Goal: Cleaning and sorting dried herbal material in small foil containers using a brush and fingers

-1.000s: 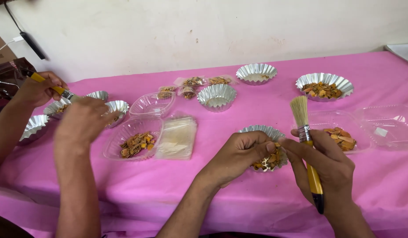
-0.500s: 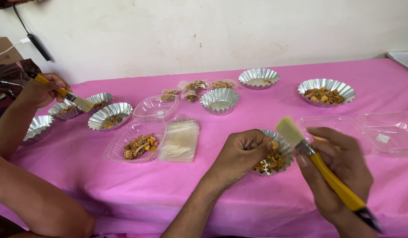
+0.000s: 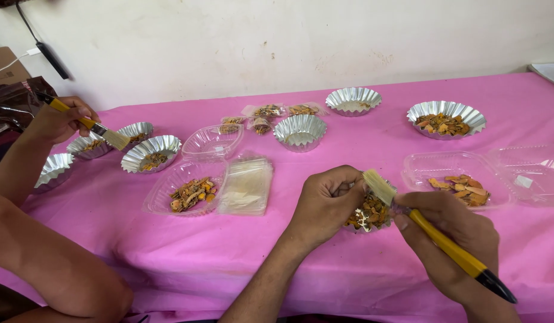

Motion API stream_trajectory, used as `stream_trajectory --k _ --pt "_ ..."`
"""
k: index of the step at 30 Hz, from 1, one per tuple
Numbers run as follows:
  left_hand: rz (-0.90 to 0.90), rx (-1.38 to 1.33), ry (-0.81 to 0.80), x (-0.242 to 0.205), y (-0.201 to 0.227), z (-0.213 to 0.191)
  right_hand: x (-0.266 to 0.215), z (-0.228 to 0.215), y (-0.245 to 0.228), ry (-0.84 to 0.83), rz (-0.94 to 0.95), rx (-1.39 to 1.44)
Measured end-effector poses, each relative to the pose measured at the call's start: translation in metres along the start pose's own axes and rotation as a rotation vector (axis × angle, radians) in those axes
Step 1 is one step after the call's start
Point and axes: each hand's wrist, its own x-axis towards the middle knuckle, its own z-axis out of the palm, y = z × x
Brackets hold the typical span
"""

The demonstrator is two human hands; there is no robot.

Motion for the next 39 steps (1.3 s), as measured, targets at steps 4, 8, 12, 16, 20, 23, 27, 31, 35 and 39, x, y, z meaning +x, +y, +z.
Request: stream_trajectory --k 4,8,12,16,20,23,27,31,35,39 --pt "-0.026 0.053 0.035 -0.001 -0.003 0.000 -0.003 -0.007 0.008 0.029 0.095 -0.164" --pt "-0.059 0.028 0.026 0.000 0.001 0.001 -0.009 -0.011 -0.006 0.086 -0.123 -0.009" --pt "0.059 0.076 0.033 0.001 -0.008 -0.005 0.015 -0.011 0.052 -0.029 -0.376 -0.269" --pt "0.024 0.017 0.031 -0.002 -0.011 -0.001 0.002 -0.014 0.021 0.073 -0.277 0.102" --pt "0.014 -0.022 0.012 -0.003 -0.005 0.001 0.001 -0.014 0.020 -0.050 -0.341 0.120" --pt "0.031 -0.001 0.011 -0.004 -0.005 0.001 0.001 -0.017 0.022 -0.067 -0.235 -0.004" --pt "-0.017 -0.007 0.026 -0.004 -0.003 0.002 -0.007 -0.014 0.012 0.081 -0.343 0.095" --pt "0.019 0.021 0.046 -0.004 -0.006 0.001 0.003 -0.013 0.020 -0.105 -0.143 -0.123" --pt "-0.002 0.028 0.055 -0.003 -0.005 0.002 0.002 -0.011 0.015 0.050 -0.233 0.064" --pt "0.042 -0.004 0.041 -0.003 -0.011 0.003 0.002 -0.011 0.010 -0.099 -0.189 0.046"
